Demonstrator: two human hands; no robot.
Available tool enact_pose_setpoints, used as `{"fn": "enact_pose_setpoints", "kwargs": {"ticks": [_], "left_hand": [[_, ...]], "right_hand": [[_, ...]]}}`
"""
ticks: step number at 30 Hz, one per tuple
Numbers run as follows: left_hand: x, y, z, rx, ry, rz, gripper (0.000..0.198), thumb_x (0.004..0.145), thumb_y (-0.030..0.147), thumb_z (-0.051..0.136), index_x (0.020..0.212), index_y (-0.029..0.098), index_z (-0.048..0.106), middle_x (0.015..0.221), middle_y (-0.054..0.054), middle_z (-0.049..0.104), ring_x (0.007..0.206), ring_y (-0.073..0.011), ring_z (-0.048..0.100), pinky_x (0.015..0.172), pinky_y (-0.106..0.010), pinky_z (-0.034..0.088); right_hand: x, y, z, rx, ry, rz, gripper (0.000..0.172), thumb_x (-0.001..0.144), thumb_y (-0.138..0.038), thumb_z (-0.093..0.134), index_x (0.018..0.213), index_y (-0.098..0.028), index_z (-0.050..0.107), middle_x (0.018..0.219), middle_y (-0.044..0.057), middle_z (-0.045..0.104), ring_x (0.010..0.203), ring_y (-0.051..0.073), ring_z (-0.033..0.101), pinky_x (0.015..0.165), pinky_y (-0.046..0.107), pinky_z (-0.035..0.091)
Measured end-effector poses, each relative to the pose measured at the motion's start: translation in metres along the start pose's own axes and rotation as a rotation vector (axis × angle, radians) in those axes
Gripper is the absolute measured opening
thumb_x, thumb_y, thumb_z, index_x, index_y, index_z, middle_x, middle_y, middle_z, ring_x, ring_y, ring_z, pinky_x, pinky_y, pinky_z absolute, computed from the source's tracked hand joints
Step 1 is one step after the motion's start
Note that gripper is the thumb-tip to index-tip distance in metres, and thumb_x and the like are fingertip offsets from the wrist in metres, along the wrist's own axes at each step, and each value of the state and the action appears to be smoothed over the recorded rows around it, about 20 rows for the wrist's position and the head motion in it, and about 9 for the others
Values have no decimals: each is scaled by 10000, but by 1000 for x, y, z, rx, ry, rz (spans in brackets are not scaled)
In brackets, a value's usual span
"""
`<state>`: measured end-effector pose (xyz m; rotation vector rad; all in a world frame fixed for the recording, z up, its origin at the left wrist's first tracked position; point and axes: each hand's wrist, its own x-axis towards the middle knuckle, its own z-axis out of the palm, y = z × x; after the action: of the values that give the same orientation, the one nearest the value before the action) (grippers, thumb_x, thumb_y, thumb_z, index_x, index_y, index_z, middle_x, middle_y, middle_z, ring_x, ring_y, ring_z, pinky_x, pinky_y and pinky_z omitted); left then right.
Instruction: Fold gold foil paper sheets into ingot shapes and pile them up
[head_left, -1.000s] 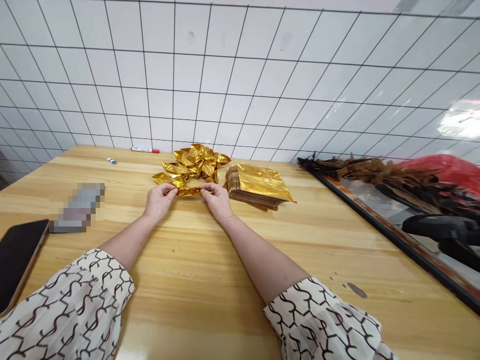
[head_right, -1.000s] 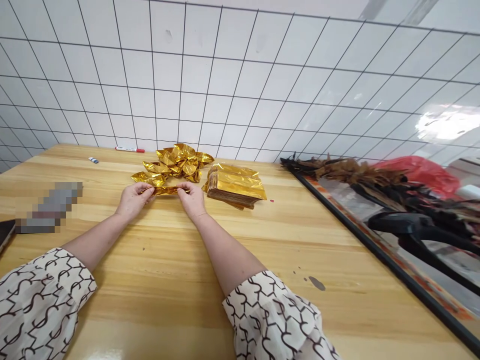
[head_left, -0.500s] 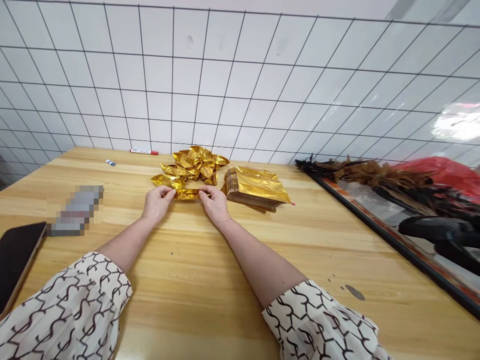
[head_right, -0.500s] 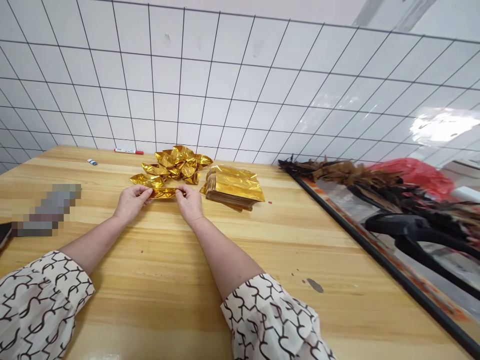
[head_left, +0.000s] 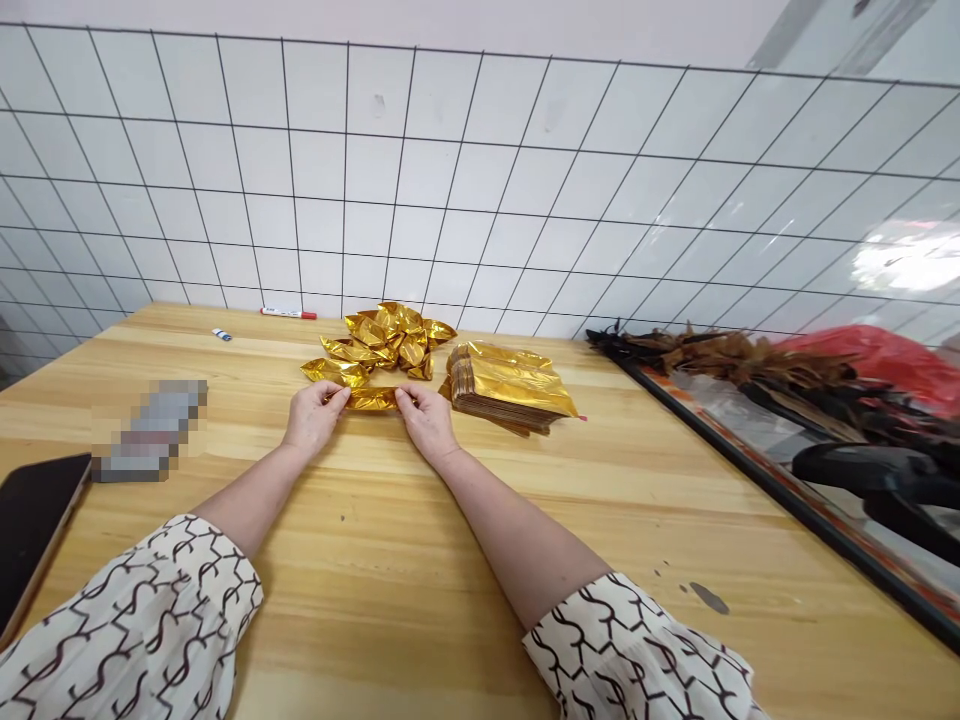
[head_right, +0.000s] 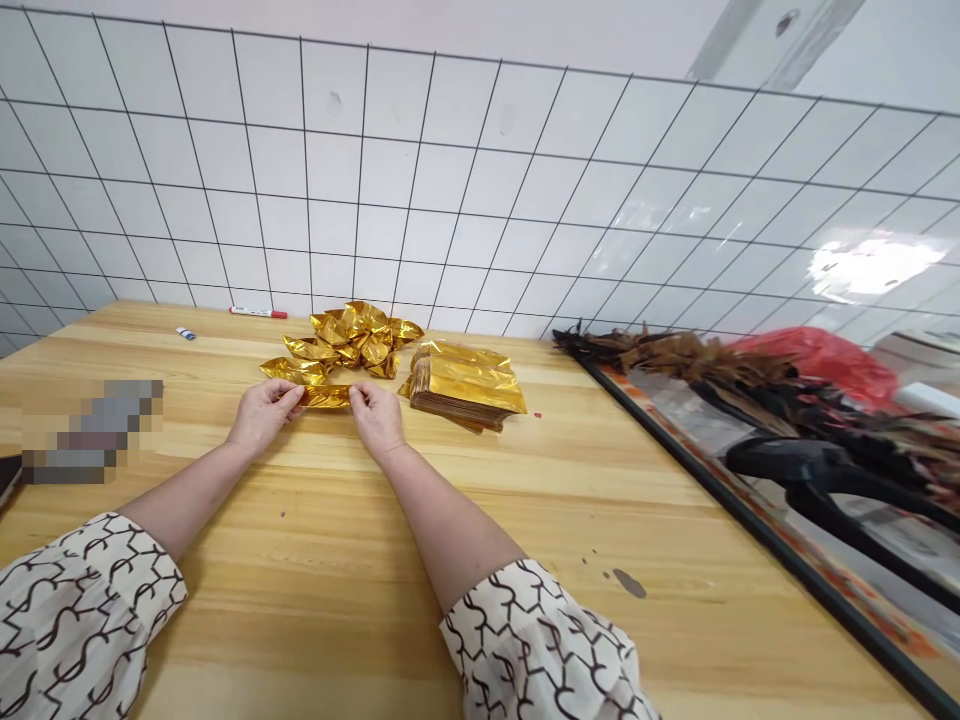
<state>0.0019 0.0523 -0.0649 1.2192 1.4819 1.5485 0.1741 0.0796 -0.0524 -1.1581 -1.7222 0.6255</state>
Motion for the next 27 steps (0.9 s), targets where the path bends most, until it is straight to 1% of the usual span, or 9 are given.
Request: {"fn": "enact_pose_setpoints", "kwargs": {"ticks": [8, 12, 17, 23, 27], "left_hand": [[0, 0, 2, -36, 4, -17, 252, 636, 402, 699, 549, 193, 588, 435, 45, 549, 435, -119, 524, 497, -232, 413], [0, 2, 1, -51, -2, -25, 279, 612, 424, 716, 535, 197, 574, 427, 50, 534, 439, -126, 542, 487, -233, 417], [0, 3, 2, -68, -6, -33, 314, 576, 473, 718, 535, 205, 560, 435, 48, 536, 442, -134, 554, 475, -239, 414], [0, 2, 3, -85, -12, -46, 337, 553, 492, 720, 528, 208, 540, 429, 54, 529, 422, -124, 537, 448, -232, 393], [0, 3, 3, -94, -17, -59, 334, 563, 479, 716, 521, 209, 523, 414, 61, 509, 400, -119, 524, 427, -226, 384]], "right_hand": [[0, 3, 2, 56, -19, 17, 240, 756, -369, 479, 618, -210, 594, 518, -25, 521, 539, 155, 495, 560, 268, 396], [0, 3, 2, 78, -51, 48, 238, 763, -376, 473, 666, -210, 614, 538, -23, 556, 546, 163, 531, 558, 269, 412], [1, 0, -1, 34, -24, 6, 249, 754, -394, 484, 662, -212, 627, 605, -1, 610, 606, 176, 550, 602, 279, 431], [0, 1, -2, 6, -25, -18, 299, 760, -439, 473, 581, -220, 568, 526, -13, 523, 559, 170, 494, 555, 270, 378], [-1, 1, -1, 5, -29, -30, 298, 762, -452, 465, 578, -229, 541, 510, -17, 500, 543, 167, 479, 554, 271, 366]]}}
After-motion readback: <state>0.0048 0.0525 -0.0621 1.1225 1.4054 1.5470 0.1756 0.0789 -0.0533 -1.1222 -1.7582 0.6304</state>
